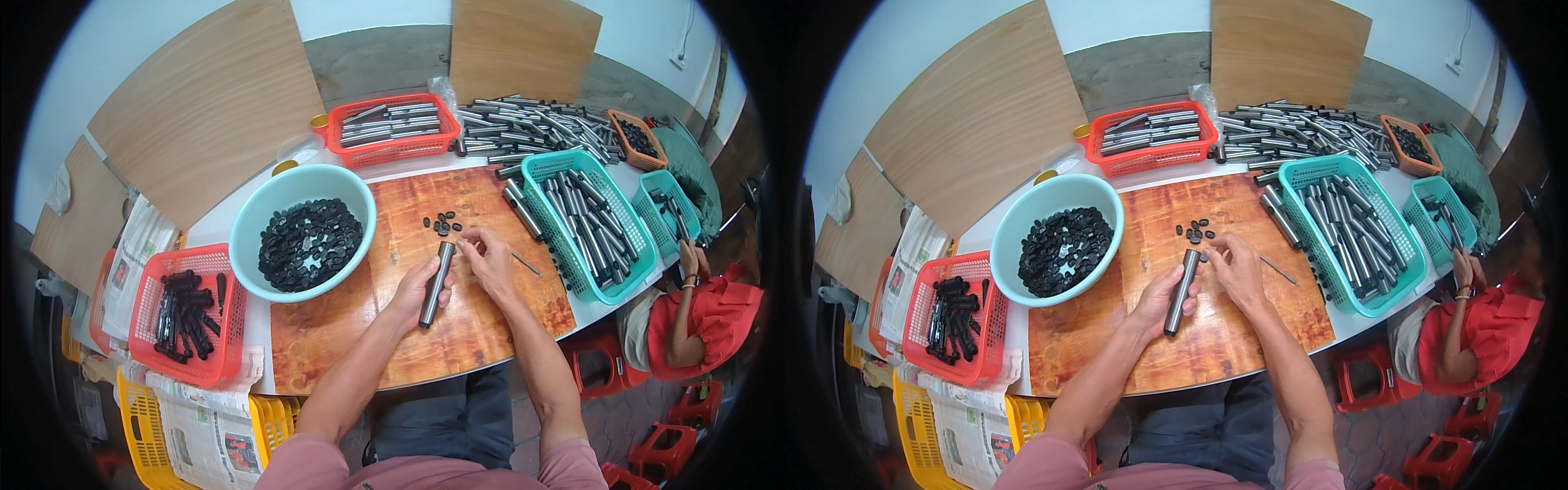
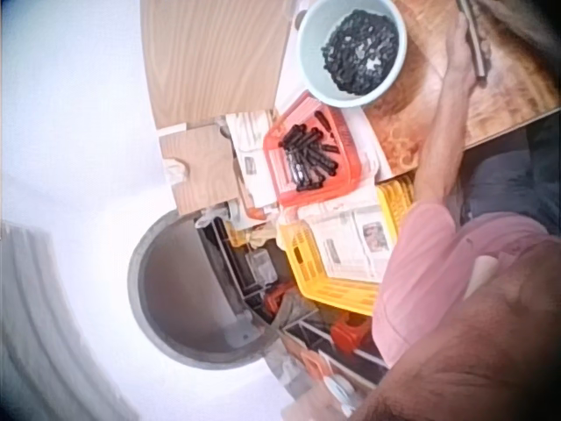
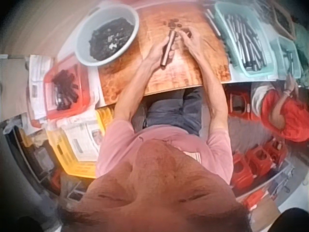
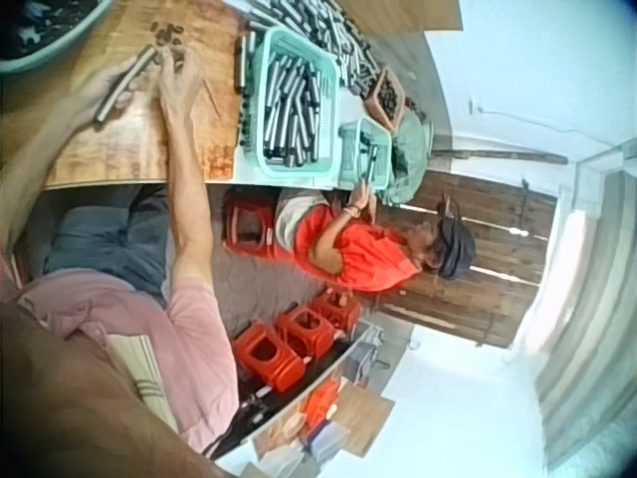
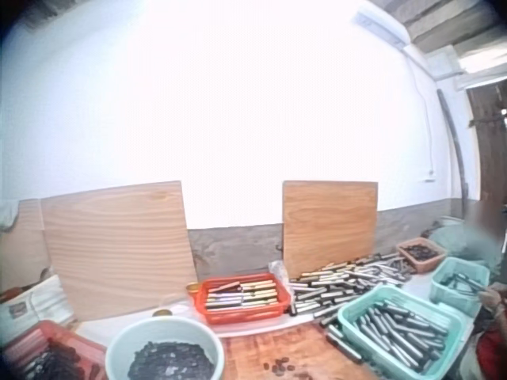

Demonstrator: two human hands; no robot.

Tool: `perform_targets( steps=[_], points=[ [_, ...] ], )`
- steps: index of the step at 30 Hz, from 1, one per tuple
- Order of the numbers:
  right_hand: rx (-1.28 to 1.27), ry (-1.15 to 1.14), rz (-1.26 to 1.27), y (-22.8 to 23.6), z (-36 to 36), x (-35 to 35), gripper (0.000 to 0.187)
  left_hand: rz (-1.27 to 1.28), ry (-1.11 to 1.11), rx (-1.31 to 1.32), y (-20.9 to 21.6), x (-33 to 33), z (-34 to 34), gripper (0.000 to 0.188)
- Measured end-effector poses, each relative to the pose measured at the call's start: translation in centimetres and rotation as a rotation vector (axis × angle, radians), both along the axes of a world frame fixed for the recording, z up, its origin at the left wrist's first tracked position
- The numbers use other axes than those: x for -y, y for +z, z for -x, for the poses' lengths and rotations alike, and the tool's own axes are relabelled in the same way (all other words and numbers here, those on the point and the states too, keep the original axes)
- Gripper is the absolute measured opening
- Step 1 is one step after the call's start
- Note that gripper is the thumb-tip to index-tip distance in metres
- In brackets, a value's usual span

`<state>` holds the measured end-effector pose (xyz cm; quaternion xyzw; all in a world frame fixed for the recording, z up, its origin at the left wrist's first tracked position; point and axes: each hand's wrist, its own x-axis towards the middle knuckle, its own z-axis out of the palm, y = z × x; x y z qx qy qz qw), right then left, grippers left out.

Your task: The person repeatedly picks up cylindrical metal rods and small black circular pieces from a table, inserts the black pieces into the rods, and places the assembled units into a yellow basket. The process is repeated continuously throughout the clip.

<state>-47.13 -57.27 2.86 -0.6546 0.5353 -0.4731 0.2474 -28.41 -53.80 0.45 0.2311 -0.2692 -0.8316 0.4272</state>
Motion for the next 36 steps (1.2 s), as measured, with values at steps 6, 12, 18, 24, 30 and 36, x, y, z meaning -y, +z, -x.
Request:
perform_targets(
  steps=[6,12,18,24,30,36],
  points=[
    [-0.030,-0.030,0.029,-2.0,0.0,-0.2,0.019,0.048,0.061,0.052,0.1,-0.2,0.5,0.039],
    [-0.043,0.011,0.064,-2.2,-0.2,-0.4,0.019,0.059,0.102,0.089,0.1,-0.4,0.4,0.038],
    [-0.054,0.001,0.065,-2.9,0.0,-0.3,0.018,0.039,0.116,0.151,0.0,-0.3,0.8,0.039],
    [-0.057,-0.015,0.110,-3.2,0.2,-0.2,0.015,-0.003,0.030,0.014,-0.3,-0.2,0.8,0.042],
    [-0.013,0.008,0.012,-3.1,0.3,-0.2,0.019,-0.070,0.010,-0.017,0.0,-0.2,0.9,0.046],
    [-0.056,-0.002,0.067,-3.1,0.4,-0.1,0.017,-0.070,0.020,-0.007,0.2,-0.2,0.7,0.045]
  ],
)
